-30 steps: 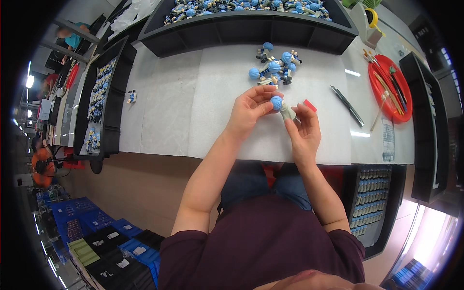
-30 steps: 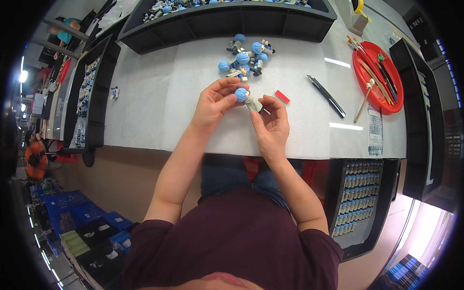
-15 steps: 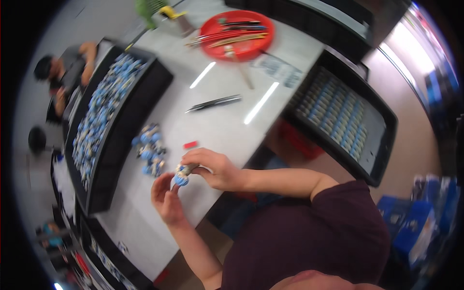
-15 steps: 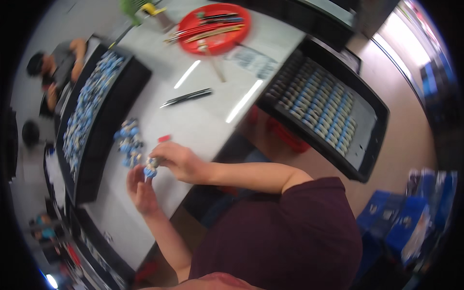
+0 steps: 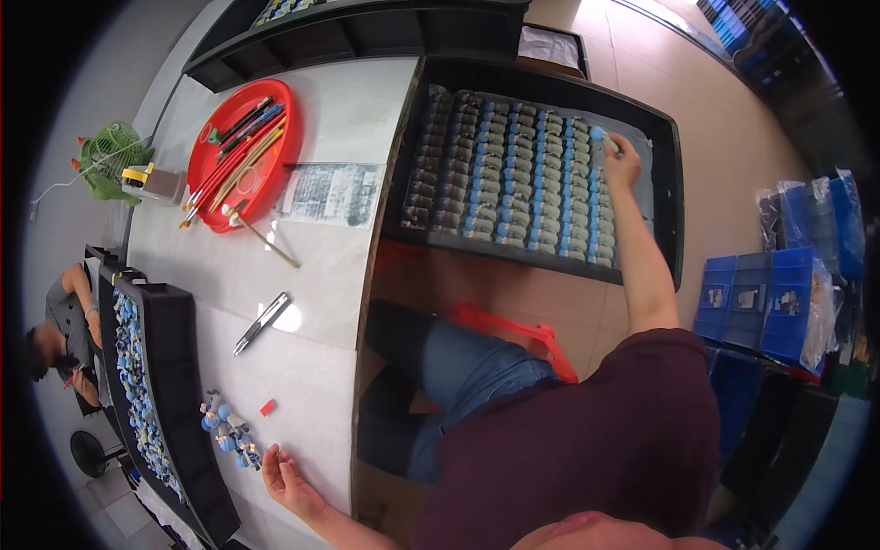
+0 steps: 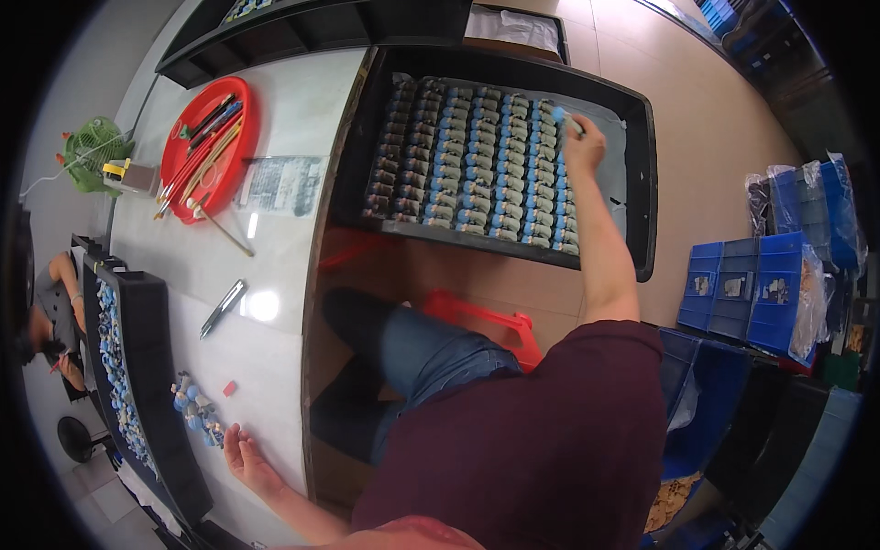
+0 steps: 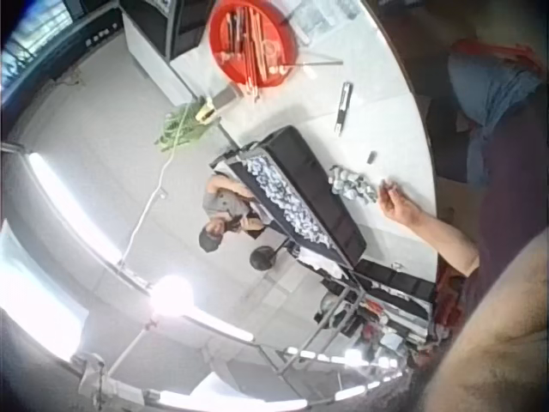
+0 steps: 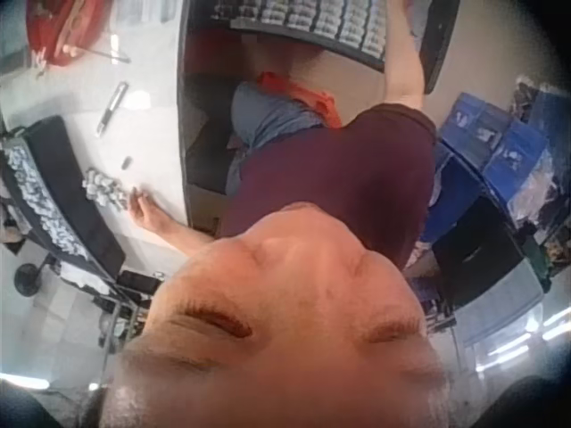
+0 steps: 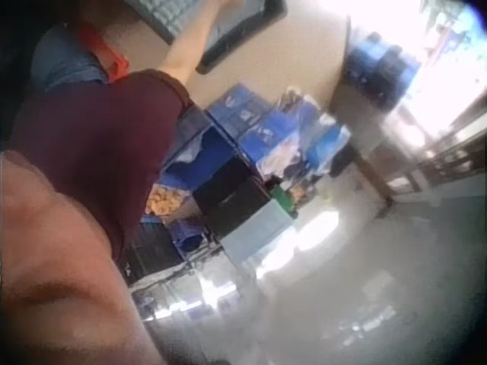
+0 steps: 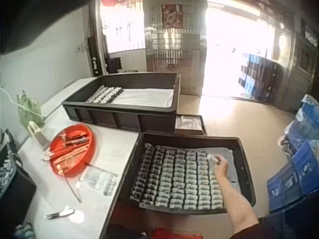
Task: The person assembles small blue and white figurines by hand, picking them from a large bin and placing them into a black tray. They use a small red tool to adjust parts of the figures and a craft knife to trim excess material. The process involves repetitive handling and placement of the figures into the tray.
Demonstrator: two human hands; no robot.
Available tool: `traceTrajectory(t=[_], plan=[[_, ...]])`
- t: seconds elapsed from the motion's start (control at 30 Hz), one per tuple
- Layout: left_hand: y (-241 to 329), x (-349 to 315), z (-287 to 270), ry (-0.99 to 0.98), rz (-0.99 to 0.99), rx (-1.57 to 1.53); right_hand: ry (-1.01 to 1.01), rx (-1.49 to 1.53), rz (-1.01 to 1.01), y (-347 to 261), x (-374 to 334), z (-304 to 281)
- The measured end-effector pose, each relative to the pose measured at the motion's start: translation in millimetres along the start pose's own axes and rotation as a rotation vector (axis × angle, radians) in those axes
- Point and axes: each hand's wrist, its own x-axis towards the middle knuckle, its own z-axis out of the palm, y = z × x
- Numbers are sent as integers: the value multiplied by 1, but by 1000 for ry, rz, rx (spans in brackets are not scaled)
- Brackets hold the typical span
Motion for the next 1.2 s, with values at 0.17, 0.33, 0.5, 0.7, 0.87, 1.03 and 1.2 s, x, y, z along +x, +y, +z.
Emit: traceTrajectory(t=[0.17, 0.33, 0.5, 0.7, 0.87, 1.03, 1.2], plan=[[0, 5, -1, -23, -27, 29, -118, -282, 57, 92, 24, 7], [-2, 7, -3, -19, -48, 52, -230, -399, 42, 109, 30, 24], [-3, 6, -2, -13, -33, 68, -371, -332, 93, 116, 35, 27], [-2, 4, 1, -5, -14, 61, -484, -257, 93, 117, 37, 21], [0, 2, 5, 10, -8, 59, -527, -333, 58, 115, 37, 22], [-1, 1, 7, 18, 7, 63, -535, -390, 18, 119, 38, 28], [-1, 1, 7, 19, 13, 53, -607, -363, 102, 116, 40, 29]])
